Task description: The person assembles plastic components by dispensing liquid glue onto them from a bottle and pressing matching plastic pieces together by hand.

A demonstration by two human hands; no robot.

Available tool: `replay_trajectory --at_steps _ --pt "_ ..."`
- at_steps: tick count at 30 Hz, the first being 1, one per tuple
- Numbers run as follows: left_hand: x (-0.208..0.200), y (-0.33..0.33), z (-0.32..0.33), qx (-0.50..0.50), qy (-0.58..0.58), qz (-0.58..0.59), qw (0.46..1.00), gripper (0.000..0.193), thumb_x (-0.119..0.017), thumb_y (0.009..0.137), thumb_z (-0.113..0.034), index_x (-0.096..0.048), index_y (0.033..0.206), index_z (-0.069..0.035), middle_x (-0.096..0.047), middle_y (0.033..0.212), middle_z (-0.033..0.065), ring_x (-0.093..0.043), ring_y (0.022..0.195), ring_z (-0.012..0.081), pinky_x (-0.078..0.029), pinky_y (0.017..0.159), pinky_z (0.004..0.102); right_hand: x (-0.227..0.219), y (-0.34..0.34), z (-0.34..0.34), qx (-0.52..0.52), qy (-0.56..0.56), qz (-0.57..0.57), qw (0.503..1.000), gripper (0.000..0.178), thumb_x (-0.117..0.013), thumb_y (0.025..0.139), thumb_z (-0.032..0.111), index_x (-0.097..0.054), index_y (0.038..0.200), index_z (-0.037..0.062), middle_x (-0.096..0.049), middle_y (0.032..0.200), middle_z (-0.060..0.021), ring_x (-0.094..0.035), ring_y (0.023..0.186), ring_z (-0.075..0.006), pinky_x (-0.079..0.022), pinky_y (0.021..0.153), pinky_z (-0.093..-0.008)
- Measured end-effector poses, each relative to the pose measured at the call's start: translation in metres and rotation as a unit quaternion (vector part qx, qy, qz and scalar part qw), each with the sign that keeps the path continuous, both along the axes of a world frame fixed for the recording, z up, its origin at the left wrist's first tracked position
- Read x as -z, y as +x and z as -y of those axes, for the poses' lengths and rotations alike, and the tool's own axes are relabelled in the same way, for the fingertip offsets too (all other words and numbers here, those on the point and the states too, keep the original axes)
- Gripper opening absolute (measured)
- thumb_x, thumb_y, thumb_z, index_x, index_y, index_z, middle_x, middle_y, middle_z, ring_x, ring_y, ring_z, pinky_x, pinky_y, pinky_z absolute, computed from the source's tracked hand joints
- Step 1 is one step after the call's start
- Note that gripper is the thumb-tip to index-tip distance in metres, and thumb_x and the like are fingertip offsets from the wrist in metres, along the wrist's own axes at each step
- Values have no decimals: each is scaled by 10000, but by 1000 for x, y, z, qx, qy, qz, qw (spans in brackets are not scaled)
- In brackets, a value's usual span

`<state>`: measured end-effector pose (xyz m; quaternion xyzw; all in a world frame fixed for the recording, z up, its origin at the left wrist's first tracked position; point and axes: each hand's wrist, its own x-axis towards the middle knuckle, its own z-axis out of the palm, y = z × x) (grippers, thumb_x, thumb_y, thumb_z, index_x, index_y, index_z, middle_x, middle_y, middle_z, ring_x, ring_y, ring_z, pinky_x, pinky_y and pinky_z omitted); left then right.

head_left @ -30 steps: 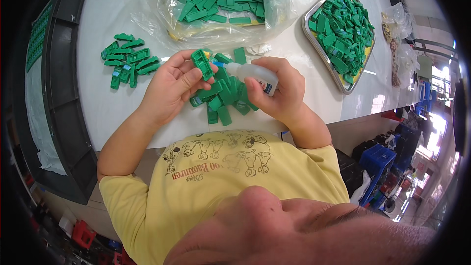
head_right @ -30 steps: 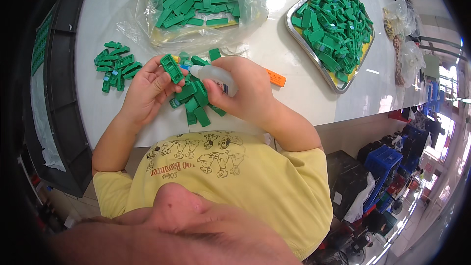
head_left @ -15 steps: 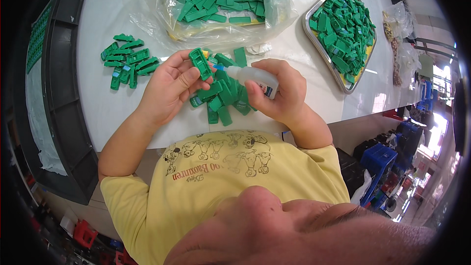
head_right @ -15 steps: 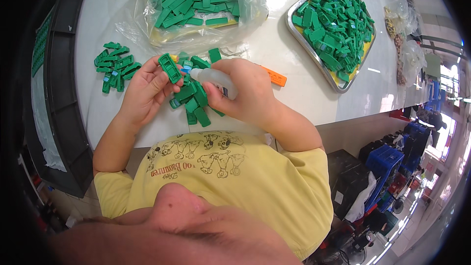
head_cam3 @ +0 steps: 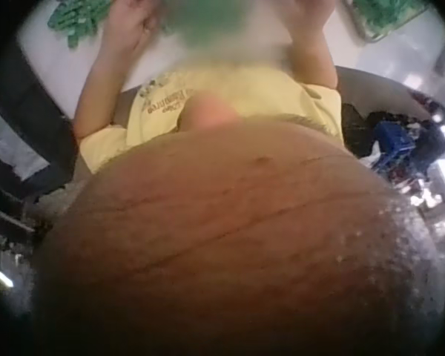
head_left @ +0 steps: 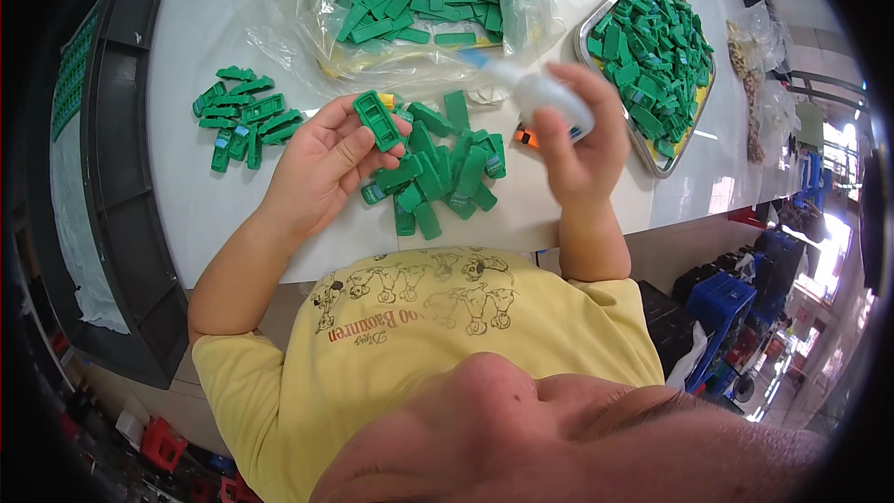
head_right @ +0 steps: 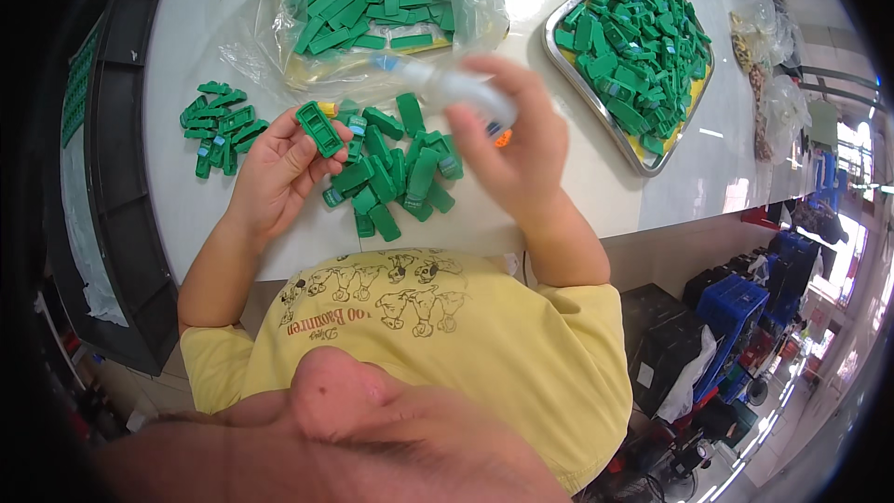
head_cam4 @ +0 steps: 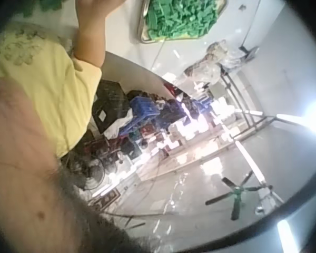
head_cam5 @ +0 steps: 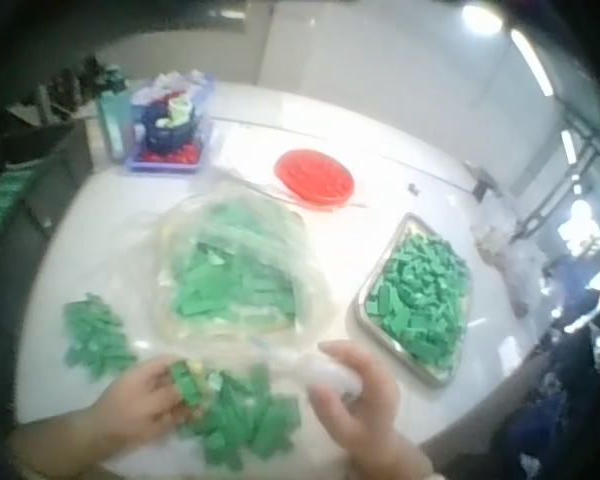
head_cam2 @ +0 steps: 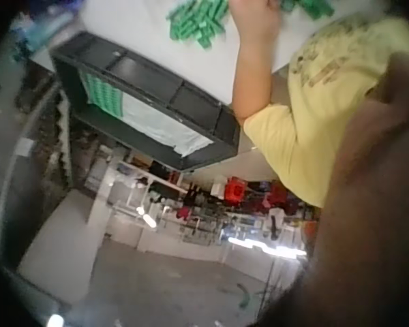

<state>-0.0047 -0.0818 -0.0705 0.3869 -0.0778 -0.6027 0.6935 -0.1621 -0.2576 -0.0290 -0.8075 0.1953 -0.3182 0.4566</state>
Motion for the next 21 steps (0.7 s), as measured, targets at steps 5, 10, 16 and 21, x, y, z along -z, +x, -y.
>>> replay_trajectory --at_steps 5,10,16,21 --pt "-5 2 2 -27 -12 -75 997 352 -454 879 -79 -367 1218 -43 -541 1035 140 -552 861 164 -474 738 255 2 0 33 106 114 117 981 277 -628 751 66 -514 995 0 -586 894 -75 -555 779 -104 -441 687 -206" --pt "-3 2 3 -44 -84 -71 993 362 -482 867 -83 -382 1214 -63 -539 1041 138 -532 835 152 -449 712 253 -3 -9 60 206 6 -110 972 316 -658 721 123 -529 978 -6 -566 890 -51 -534 770 -100 -436 679 -233" --pt "-14 -5 1 -45 -86 13 995 348 -541 827 -49 -424 1155 -60 -524 1089 139 -535 861 158 -443 729 255 -3 -11 66 193 -19 -334 922 291 -661 691 114 -519 898 -35 -547 761 -92 -529 619 -150 -443 596 -280" --pt "-22 -7 -5 -52 -78 34 995 323 -564 798 -5 -443 1095 -43 -517 1100 141 -541 922 176 -452 788 279 -17 -17 50 221 -102 -319 916 282 -687 680 123 -527 870 -11 -537 737 -83 -529 619 -163 -447 581 -285"
